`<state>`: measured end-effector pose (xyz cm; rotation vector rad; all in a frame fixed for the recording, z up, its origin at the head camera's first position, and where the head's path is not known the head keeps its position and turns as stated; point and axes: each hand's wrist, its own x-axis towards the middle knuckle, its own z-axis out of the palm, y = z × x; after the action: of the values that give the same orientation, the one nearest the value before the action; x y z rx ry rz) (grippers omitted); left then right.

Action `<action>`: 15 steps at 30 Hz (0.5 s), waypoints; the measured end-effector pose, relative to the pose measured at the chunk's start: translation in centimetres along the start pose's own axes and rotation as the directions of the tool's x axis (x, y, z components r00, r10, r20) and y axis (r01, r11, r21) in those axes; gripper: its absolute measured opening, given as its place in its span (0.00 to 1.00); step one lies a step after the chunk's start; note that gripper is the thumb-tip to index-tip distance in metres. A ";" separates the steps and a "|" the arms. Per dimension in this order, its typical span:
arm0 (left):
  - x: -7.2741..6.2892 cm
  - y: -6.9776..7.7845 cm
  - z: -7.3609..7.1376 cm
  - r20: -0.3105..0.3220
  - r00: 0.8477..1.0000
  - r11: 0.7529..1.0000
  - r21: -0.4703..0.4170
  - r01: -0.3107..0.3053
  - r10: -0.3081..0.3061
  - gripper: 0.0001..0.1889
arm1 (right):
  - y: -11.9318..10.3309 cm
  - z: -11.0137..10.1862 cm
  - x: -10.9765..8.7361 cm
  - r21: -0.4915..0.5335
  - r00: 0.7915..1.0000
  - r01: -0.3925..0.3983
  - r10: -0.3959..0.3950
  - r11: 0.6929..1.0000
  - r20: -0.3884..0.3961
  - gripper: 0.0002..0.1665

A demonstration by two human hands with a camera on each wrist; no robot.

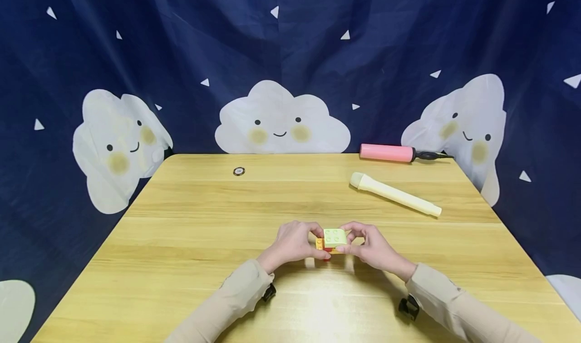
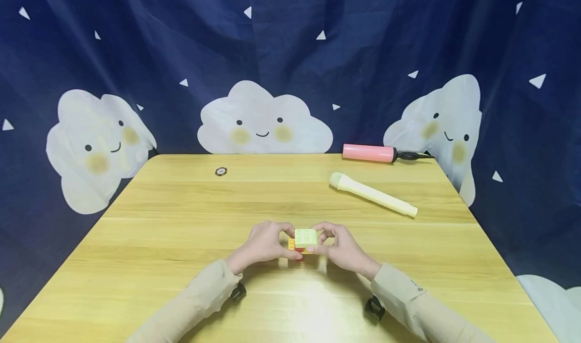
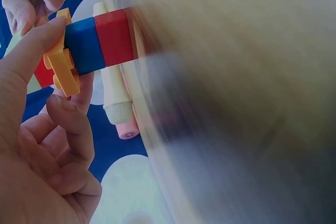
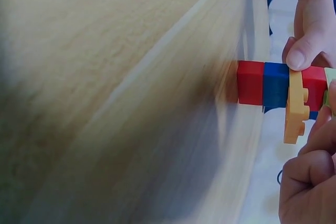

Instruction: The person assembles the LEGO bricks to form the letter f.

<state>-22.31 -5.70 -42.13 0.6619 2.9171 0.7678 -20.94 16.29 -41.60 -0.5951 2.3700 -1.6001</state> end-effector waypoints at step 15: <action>0.0 0.2 0.0 -0.003 1.000 1.000 -0.001 -0.007 0.007 0.22 | 0.2 -0.9 -0.4 -0.273 0.999 0.023 -0.033 0.962 -0.031 0.32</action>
<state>-22.24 -5.56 -41.99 0.6712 2.9184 0.7716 -20.99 17.31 -41.49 -0.6588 2.6423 -1.3120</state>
